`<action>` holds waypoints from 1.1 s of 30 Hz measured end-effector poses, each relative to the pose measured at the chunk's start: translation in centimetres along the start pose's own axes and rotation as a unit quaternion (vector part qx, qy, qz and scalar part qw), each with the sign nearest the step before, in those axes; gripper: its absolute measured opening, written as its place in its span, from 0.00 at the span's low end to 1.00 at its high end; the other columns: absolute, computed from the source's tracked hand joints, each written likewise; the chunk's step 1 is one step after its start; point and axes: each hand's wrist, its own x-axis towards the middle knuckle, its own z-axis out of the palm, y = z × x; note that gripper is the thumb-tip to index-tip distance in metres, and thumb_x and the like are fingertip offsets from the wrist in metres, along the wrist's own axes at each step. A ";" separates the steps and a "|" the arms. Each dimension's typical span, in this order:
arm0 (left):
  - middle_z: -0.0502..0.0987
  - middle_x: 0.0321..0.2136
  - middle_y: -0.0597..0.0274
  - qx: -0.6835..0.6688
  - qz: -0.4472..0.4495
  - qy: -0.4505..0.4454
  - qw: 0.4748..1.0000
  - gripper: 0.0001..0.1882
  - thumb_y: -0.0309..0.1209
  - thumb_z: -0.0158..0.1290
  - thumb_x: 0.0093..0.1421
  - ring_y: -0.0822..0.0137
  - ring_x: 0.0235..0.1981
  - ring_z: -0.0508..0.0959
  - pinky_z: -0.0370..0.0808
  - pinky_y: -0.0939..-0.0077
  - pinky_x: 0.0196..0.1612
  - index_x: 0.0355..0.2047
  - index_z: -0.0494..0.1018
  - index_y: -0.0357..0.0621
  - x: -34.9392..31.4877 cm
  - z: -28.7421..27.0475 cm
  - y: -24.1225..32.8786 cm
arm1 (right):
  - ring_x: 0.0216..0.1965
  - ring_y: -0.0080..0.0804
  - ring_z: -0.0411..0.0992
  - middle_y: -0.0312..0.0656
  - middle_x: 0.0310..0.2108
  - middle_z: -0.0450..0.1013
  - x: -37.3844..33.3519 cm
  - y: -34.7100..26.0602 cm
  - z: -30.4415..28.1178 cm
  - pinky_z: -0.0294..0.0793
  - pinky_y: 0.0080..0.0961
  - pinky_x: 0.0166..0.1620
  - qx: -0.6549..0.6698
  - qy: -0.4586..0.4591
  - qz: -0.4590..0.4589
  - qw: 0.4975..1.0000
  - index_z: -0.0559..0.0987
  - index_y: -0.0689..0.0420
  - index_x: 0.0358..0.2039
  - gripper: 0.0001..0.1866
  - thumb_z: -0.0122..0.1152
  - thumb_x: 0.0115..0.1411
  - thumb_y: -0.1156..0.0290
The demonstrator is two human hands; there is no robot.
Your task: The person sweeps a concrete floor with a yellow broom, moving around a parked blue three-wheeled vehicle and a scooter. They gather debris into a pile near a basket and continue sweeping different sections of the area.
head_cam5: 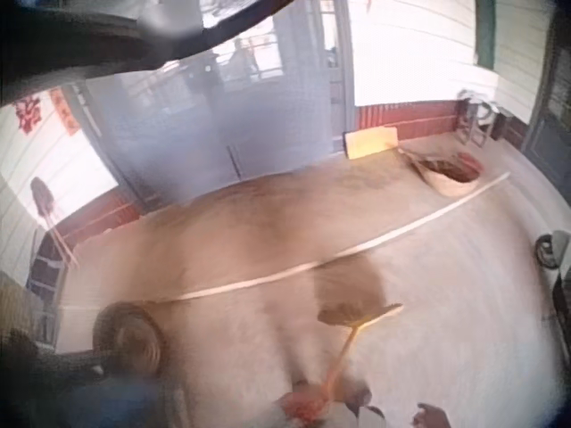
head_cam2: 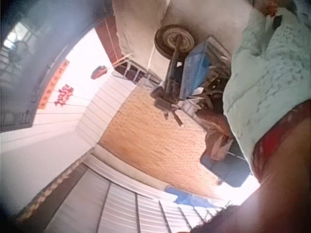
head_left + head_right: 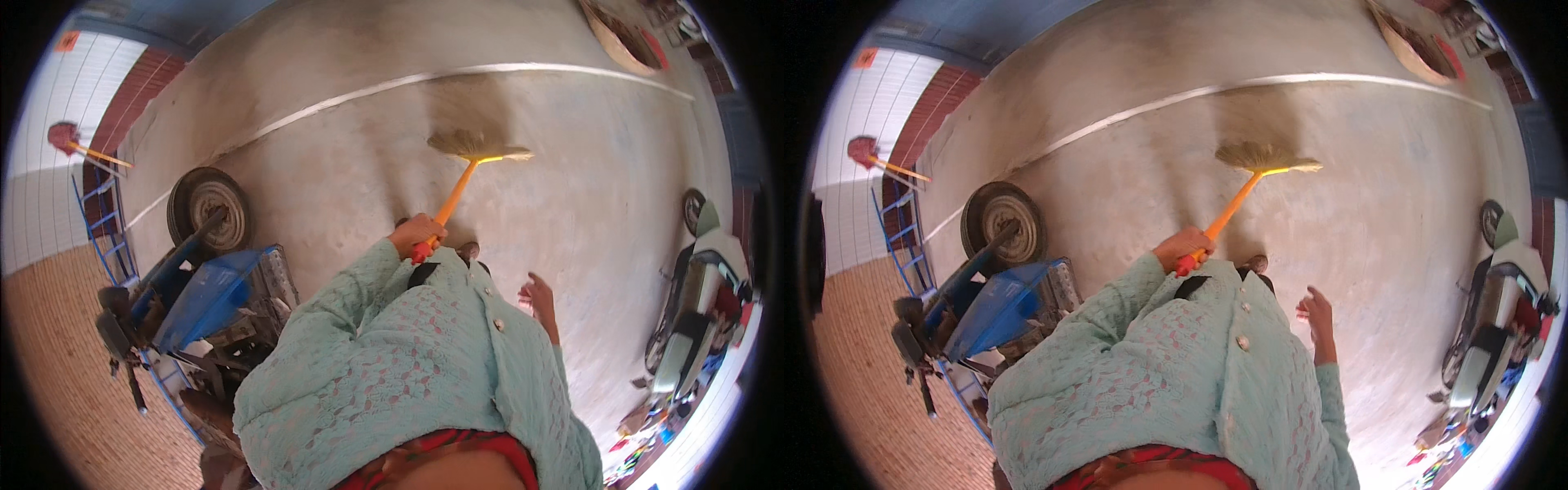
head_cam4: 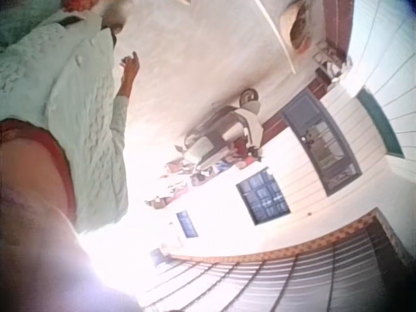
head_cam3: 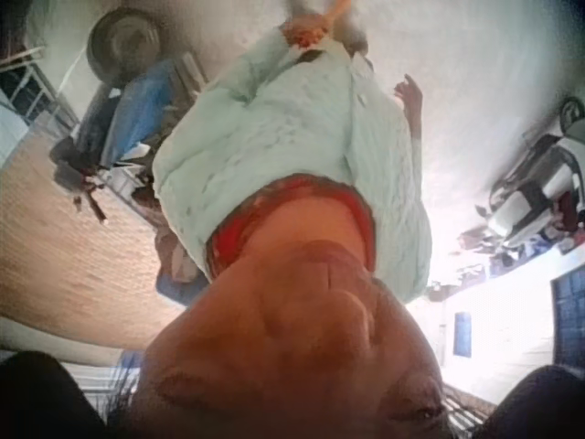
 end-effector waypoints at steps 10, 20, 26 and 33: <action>0.65 0.21 0.62 -0.224 0.093 0.015 0.970 0.10 0.25 0.46 0.49 0.79 0.14 0.64 0.62 0.89 0.12 0.32 0.62 0.35 -9.0 0.8 3.0 | 0.29 0.27 0.68 0.43 0.29 0.67 4.2 -6.5 10.1 0.69 0.21 0.33 0.109 -0.269 -0.031 0.956 0.53 0.61 0.52 0.30 0.50 0.51 0.64; 0.68 0.17 0.62 -0.261 0.135 0.057 0.954 0.05 0.26 0.46 0.50 0.73 0.17 0.70 0.69 0.83 0.16 0.26 0.64 0.38 -3.3 2.6 2.7 | 0.29 0.27 0.69 0.41 0.24 0.69 8.9 -8.5 25.9 0.69 0.23 0.37 0.381 -0.467 0.224 0.766 0.71 0.63 0.27 0.17 0.47 0.53 0.59; 0.70 0.20 0.61 -0.197 0.054 -0.040 0.978 0.14 0.39 0.44 0.54 0.69 0.18 0.72 0.72 0.78 0.18 0.31 0.64 0.39 -1.0 6.0 2.4 | 0.28 0.28 0.68 0.42 0.25 0.68 7.5 -7.6 19.3 0.69 0.20 0.30 0.397 -0.331 0.041 0.855 0.70 0.59 0.27 0.09 0.47 0.50 0.66; 0.70 0.27 0.52 0.101 0.014 -0.046 0.994 0.27 0.46 0.43 0.52 0.66 0.17 0.71 0.72 0.76 0.19 0.41 0.62 0.34 0.1 4.4 1.5 | 0.21 0.31 0.65 0.42 0.20 0.61 11.3 -1.1 5.1 0.73 0.19 0.24 0.672 -0.135 0.171 0.708 0.64 0.69 0.28 0.10 0.49 0.44 0.78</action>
